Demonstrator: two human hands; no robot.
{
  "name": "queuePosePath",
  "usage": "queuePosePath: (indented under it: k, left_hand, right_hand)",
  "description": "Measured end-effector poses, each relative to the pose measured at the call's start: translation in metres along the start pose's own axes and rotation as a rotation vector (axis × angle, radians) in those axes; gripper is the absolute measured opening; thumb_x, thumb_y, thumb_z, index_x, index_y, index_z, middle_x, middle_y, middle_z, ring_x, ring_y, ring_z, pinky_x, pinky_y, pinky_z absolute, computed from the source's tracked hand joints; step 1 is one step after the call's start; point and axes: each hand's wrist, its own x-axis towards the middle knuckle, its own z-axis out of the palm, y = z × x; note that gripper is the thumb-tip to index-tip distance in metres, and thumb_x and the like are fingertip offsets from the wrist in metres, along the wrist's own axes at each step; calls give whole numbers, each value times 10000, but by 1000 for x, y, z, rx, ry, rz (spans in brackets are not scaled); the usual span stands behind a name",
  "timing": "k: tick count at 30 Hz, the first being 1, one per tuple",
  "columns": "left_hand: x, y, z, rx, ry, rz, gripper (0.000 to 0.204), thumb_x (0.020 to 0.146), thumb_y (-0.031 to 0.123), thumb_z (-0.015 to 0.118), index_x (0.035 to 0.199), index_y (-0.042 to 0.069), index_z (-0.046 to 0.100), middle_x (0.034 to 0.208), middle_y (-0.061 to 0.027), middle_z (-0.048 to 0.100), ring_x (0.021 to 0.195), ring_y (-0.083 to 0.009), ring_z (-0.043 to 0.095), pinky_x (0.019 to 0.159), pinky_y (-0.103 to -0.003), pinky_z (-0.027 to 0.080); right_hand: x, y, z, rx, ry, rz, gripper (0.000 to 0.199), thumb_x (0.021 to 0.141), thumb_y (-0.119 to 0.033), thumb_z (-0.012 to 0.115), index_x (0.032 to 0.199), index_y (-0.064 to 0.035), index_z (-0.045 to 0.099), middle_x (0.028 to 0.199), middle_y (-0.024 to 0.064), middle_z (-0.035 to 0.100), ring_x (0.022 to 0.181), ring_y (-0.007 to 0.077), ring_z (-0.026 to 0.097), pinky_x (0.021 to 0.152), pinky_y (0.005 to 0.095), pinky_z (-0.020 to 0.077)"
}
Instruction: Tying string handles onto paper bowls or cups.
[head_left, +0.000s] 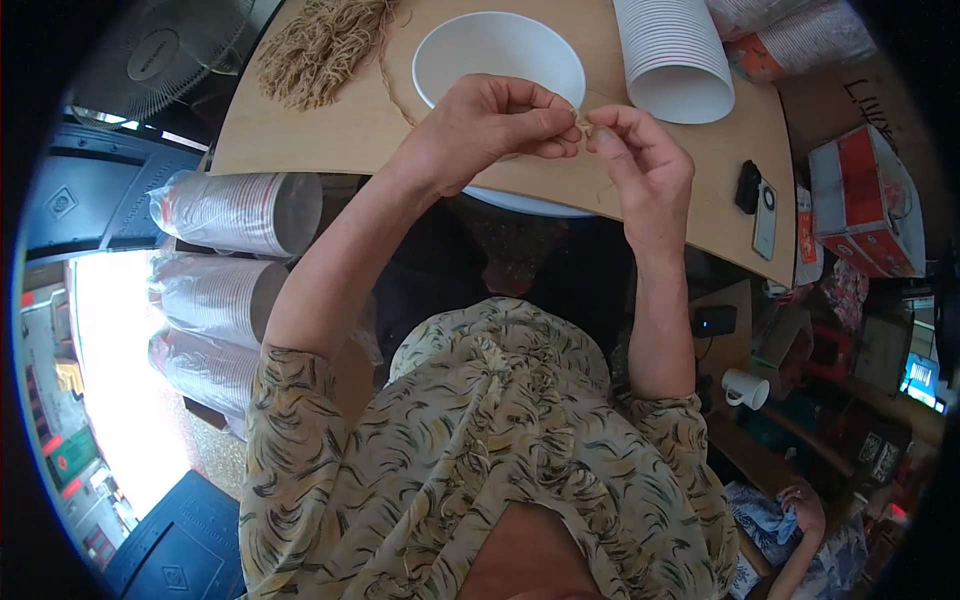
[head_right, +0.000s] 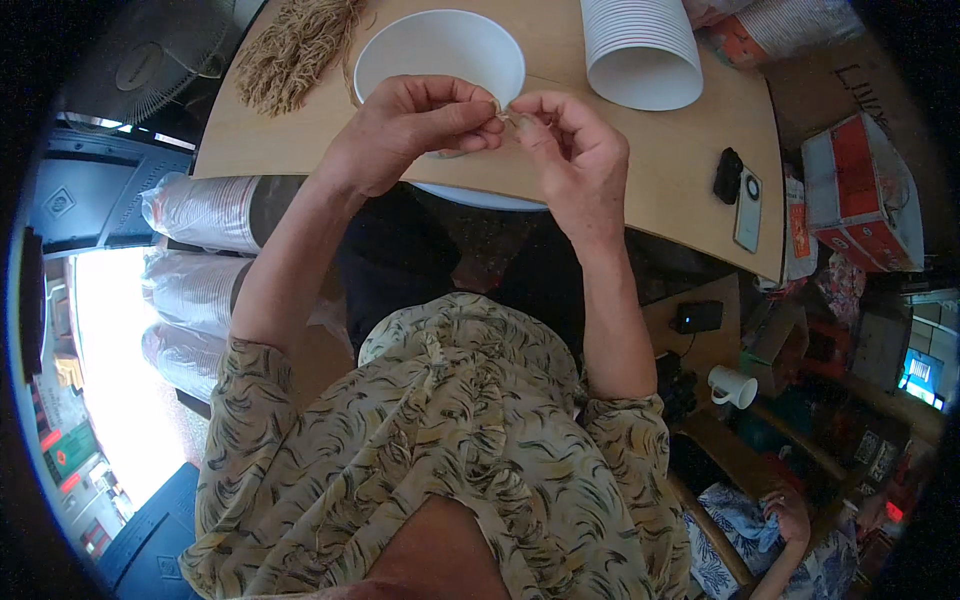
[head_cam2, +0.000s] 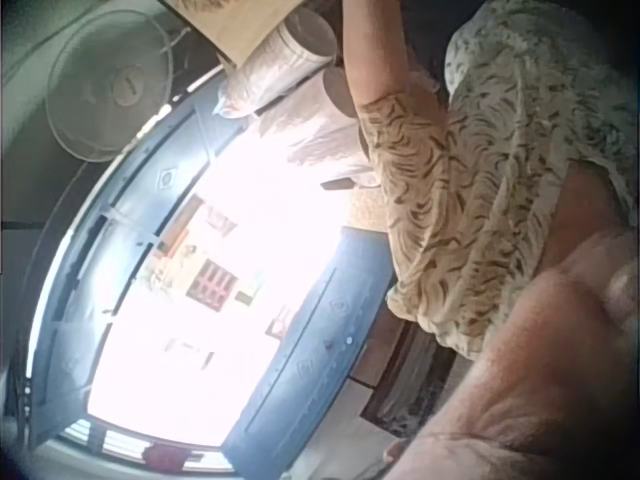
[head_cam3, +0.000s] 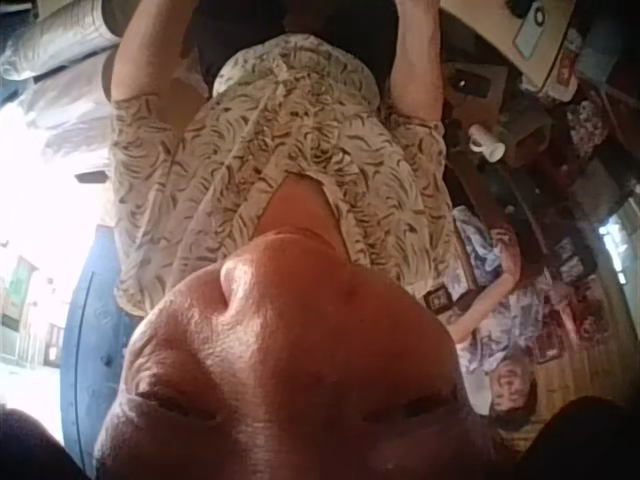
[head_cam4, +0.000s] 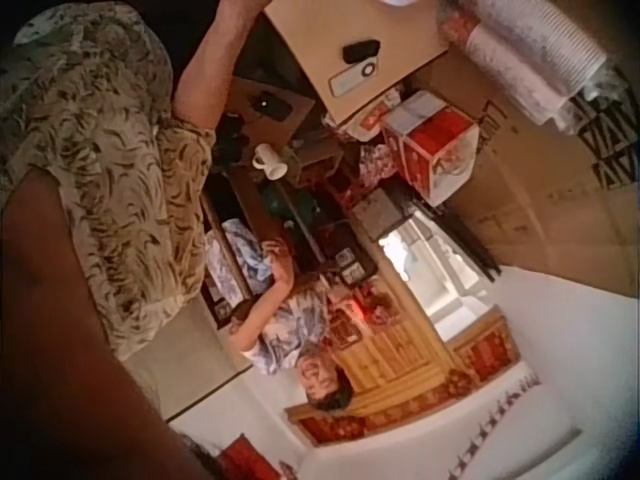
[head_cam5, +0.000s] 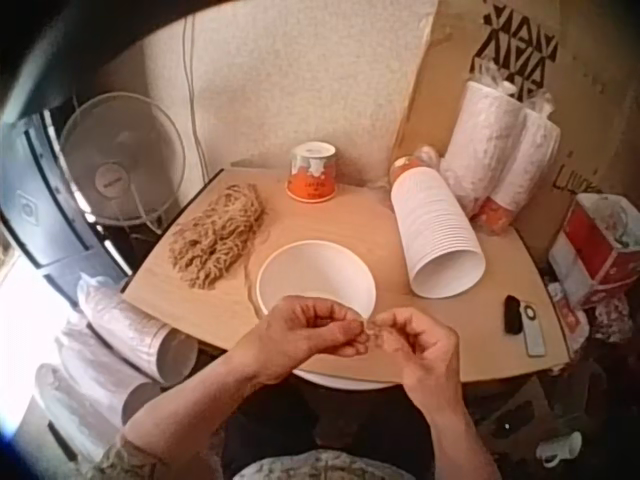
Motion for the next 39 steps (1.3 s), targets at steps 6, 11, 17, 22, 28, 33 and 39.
queuePosePath:
  k: [6,11,17,22,28,33,39]
  left_hand:
    - [3,-4,-5,-82,-62,-41,257,981,165,675,1084,-70,684,970,-135,733,878,-152,721,844,-238,595]
    - [2,-5,-7,-72,-72,-61,261,978,165,678,1089,-71,683,959,-128,732,868,-145,720,825,-235,598]
    - [1,-3,-6,-31,-76,-44,252,967,150,688,1086,-72,686,931,-119,730,846,-145,722,814,-235,601]
    - [1,-2,-3,-5,-34,-29,237,955,139,702,1054,-76,698,920,-126,735,838,-152,727,801,-247,610]
    - [1,-2,-1,-21,-12,-22,232,952,138,705,1043,-75,706,920,-136,740,829,-156,731,789,-247,613]
    - [0,-3,-2,-20,-13,-40,230,950,135,705,1044,-75,708,922,-137,742,826,-154,731,790,-245,613]
    - [1,-5,3,-49,4,-29,213,955,116,693,1044,-76,711,924,-143,741,831,-158,732,795,-246,614]
  right_hand:
    - [4,8,-4,76,-91,15,173,936,-89,710,1061,30,709,893,-11,680,751,45,568,686,205,468]
    - [6,12,-9,161,-145,113,171,911,-106,758,1028,14,724,865,-20,676,736,25,555,663,180,447]
    - [10,14,-8,101,-152,54,122,906,-68,757,1001,6,735,823,-22,668,701,14,538,604,172,414]
    - [7,15,-5,144,-120,100,124,906,-92,763,984,0,733,822,-21,671,676,13,529,574,167,392]
    - [1,21,5,320,-74,122,149,906,-93,761,1006,9,718,846,6,693,662,25,544,568,168,387]
    - [0,18,6,286,-80,91,178,919,-81,745,1048,33,697,871,33,713,717,40,609,590,170,422]
    - [-7,19,17,118,34,-48,136,953,-74,705,1028,38,686,882,50,717,756,71,654,681,194,512]
